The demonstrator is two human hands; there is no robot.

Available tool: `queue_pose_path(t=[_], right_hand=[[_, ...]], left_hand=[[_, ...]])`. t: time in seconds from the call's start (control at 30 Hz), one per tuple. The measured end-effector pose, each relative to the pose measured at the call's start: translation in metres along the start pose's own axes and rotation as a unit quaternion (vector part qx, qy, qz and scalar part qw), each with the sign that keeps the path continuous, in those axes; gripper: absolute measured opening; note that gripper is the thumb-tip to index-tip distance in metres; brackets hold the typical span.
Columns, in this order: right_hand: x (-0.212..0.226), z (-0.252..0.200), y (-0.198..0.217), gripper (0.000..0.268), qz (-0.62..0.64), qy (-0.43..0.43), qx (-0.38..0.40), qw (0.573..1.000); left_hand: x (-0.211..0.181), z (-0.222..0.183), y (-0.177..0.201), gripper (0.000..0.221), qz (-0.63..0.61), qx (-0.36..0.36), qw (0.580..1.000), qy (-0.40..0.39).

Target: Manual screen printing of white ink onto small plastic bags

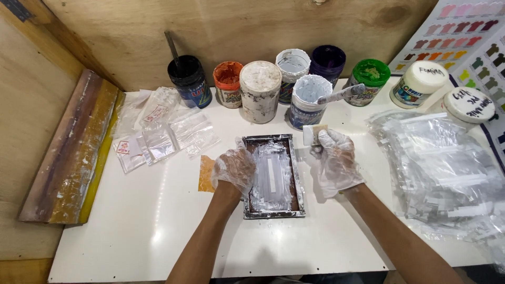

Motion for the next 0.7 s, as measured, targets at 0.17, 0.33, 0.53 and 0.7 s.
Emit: queue_pose_path(t=[0.17, 0.33, 0.53, 0.7], right_hand=[[-0.036, -0.016, 0.003, 0.016, 0.155, -0.071, -0.086, 0.982], [-0.032, -0.018, 0.003, 0.01, 0.139, -0.087, -0.052, 0.985], [-0.028, -0.015, -0.002, 0.014, 0.056, -0.086, -0.035, 0.994], [-0.002, -0.033, -0.014, 0.02, -0.054, -0.081, -0.006, 0.995]], left_hand=[[-0.018, -0.014, -0.062, 0.03, -0.117, -0.068, 0.985, -0.11], [-0.004, -0.029, -0.048, 0.032, -0.132, -0.148, 0.978, 0.061], [0.01, 0.001, 0.02, 0.031, -0.171, -0.233, 0.948, -0.135], [0.035, 0.01, 0.094, 0.04, -0.141, -0.367, 0.911, -0.124]])
Point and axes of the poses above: each hand's wrist, its own z-axis towards the middle knuckle, its own y-axis out of the back of the hand, x = y × z, the point moved 10 cm from there along z, towards the middle knuckle, and after that the axes turned 4 degrees about y, right-handed, at the moved point
